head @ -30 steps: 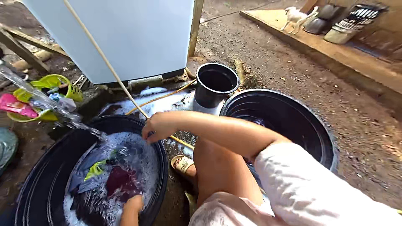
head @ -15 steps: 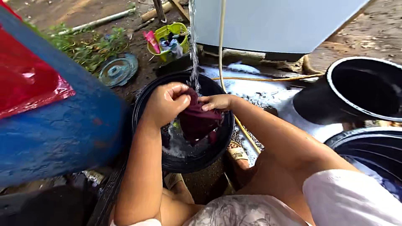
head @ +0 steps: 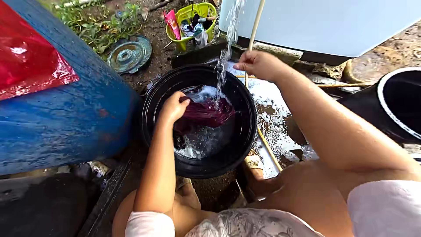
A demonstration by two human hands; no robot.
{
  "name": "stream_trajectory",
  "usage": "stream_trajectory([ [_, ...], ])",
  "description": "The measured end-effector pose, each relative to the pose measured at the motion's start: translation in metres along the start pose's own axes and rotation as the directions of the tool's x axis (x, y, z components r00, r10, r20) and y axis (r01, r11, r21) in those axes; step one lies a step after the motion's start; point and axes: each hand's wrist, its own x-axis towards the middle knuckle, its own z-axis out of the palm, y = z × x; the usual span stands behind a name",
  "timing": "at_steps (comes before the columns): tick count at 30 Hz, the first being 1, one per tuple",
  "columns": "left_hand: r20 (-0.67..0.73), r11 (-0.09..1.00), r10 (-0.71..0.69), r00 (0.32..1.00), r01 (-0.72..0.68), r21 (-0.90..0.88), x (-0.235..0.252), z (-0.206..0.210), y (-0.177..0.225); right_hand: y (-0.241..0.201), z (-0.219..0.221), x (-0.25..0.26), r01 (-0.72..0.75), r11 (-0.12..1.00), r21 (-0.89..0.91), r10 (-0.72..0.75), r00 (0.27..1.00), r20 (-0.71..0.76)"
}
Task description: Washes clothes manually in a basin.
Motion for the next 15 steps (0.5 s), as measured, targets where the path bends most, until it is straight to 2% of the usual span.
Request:
stream_trajectory([
  [1, 0.058, 0.995, -0.081, 0.995, 0.077, 0.071, 0.013, 0.027, -0.011, 0.019, 0.021, 0.005, -0.061, 0.996, -0.071, 0.067, 0.993, 0.092],
  [3, 0.171, 0.965, -0.215, 0.961, 0.183, 0.186, 0.03, 0.095, -0.041, 0.052, 0.076, 0.008, -0.234, 0.958, -0.167, 0.273, 0.922, 0.276],
  [5, 0.328, 0.93, -0.322, 0.888, 0.232, 0.285, 0.032, 0.156, -0.068, 0.094, 0.144, -0.009, -0.469, 0.877, -0.102, 0.479, 0.837, 0.265],
  [6, 0.39, 0.912, -0.357, 0.849, 0.226, 0.343, 0.026, 0.18, -0.08, 0.109, 0.178, -0.023, -0.604, 0.797, -0.014, 0.591, 0.775, 0.224],
  [8, 0.448, 0.862, -0.451, 0.772, 0.247, 0.443, 0.0, 0.214, -0.099, 0.117, 0.237, -0.06, -0.818, 0.558, 0.139, 0.785, 0.575, 0.229],
  [10, 0.442, 0.82, -0.533, 0.722, 0.31, 0.482, -0.022, 0.23, -0.117, 0.099, 0.285, -0.09, -0.896, 0.34, 0.286, 0.871, 0.415, 0.262],
  [11, 0.431, 0.819, -0.539, 0.723, 0.333, 0.466, -0.032, 0.233, -0.126, 0.083, 0.302, -0.098, -0.896, 0.251, 0.366, 0.87, 0.375, 0.32],
  [12, 0.406, 0.834, -0.52, 0.751, 0.344, 0.431, -0.044, 0.229, -0.129, 0.065, 0.312, -0.101, -0.88, 0.16, 0.446, 0.831, 0.364, 0.421],
  [13, 0.348, 0.863, -0.47, 0.811, 0.339, 0.373, -0.058, 0.217, -0.122, 0.051, 0.314, -0.1, -0.864, 0.091, 0.496, 0.732, 0.395, 0.554],
  [14, 0.281, 0.902, -0.394, 0.875, 0.311, 0.299, -0.073, 0.191, -0.094, 0.038, 0.308, -0.094, -0.844, 0.075, 0.532, 0.595, 0.466, 0.655],
  [15, 0.284, 0.914, -0.389, 0.876, 0.326, 0.243, -0.081, 0.148, -0.04, 0.025, 0.298, -0.082, -0.803, 0.131, 0.581, 0.489, 0.562, 0.667],
])
